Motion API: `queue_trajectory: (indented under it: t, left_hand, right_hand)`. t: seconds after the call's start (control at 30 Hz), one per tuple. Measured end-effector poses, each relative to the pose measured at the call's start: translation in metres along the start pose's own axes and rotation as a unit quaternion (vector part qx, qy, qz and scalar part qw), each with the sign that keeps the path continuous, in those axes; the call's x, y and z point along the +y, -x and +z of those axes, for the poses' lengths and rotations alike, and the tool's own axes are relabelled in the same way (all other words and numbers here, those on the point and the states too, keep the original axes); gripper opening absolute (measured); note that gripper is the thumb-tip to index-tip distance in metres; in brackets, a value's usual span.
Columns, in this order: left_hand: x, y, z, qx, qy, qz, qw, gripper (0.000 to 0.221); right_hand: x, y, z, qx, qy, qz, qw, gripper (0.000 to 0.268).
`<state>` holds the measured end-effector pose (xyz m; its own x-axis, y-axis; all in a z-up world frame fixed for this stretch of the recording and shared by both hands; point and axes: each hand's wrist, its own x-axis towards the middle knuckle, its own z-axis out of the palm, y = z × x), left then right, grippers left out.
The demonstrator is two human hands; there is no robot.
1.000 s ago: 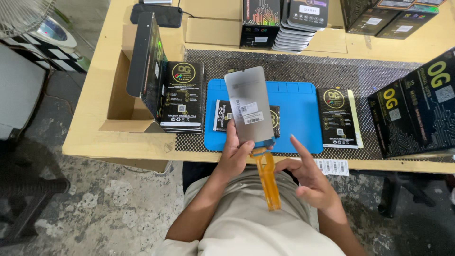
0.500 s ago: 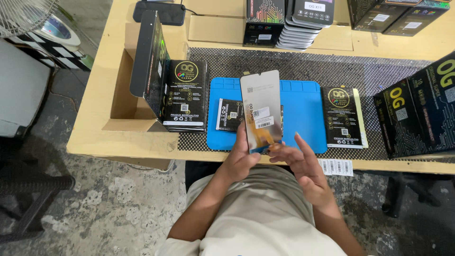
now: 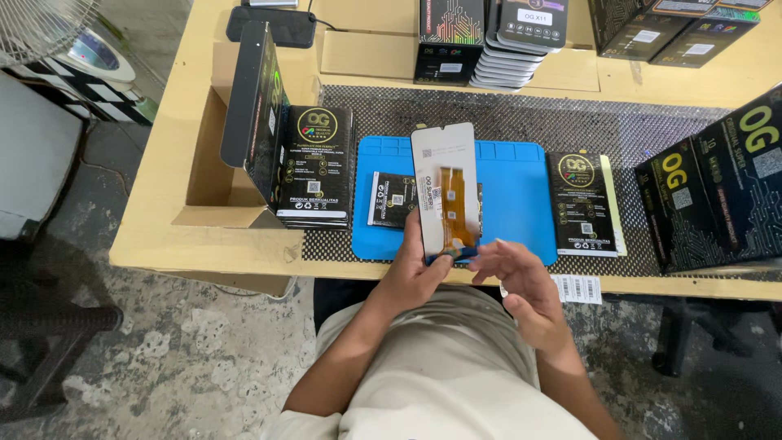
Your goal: The person picks up several smartphone screen components from a workspace, turning them over to view the front, back, and connecting cables.
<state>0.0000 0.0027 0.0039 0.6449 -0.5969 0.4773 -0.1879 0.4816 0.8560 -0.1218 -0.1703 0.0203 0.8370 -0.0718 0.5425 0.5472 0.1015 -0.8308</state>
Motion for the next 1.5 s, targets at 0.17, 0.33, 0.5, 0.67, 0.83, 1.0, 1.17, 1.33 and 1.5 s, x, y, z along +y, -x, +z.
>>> queue_trajectory:
  t: [0.17, 0.33, 0.5, 0.67, 0.83, 1.0, 1.17, 1.33, 1.5]
  left_hand:
    - [0.019, -0.005, 0.009, 0.004, -0.008, -0.032, 0.999, 0.079]
    - [0.022, -0.007, 0.009, 0.007, -0.003, -0.044, 0.999, 0.078]
    - [0.014, -0.001, 0.01, -0.006, -0.043, -0.031, 0.999, 0.072]
    - [0.032, -0.007, 0.01, -0.052, -0.11, -0.106, 0.987, 0.078]
    - [0.02, -0.004, 0.011, -0.064, -0.104, -0.038, 0.992, 0.071]
    - [0.035, -0.012, 0.022, -0.079, -0.183, 0.056, 0.978, 0.063]
    - [0.021, -0.022, 0.041, -0.07, -0.415, 0.131, 0.898, 0.075]
    - [-0.003, -0.037, 0.048, -0.076, -0.51, 0.189, 0.836, 0.077]
    - [0.01, -0.057, 0.018, -0.166, -0.528, 0.083, 0.829, 0.104]
  right_hand:
    - [-0.007, -0.011, 0.005, -0.005, 0.046, 0.016, 0.999, 0.066]
    - [-0.013, -0.016, 0.011, -0.008, 0.073, 0.03, 0.997, 0.063]
    - [-0.013, -0.014, 0.01, 0.014, 0.11, 0.023, 0.994, 0.057]
    - [-0.018, -0.027, 0.016, 0.013, 0.172, 0.001, 0.985, 0.058]
    - [-0.027, -0.033, 0.026, -0.003, 0.217, -0.003, 0.976, 0.061]
    - [-0.019, -0.024, 0.021, 0.028, 0.156, 0.016, 0.987, 0.079]
    - [0.005, -0.008, -0.005, 0.148, 0.06, 0.039, 0.986, 0.072]
    - [0.043, 0.015, -0.06, 0.321, -0.062, 0.079, 0.942, 0.026]
    - [0.021, 0.012, -0.081, 0.421, -0.09, 0.082, 0.899, 0.016]
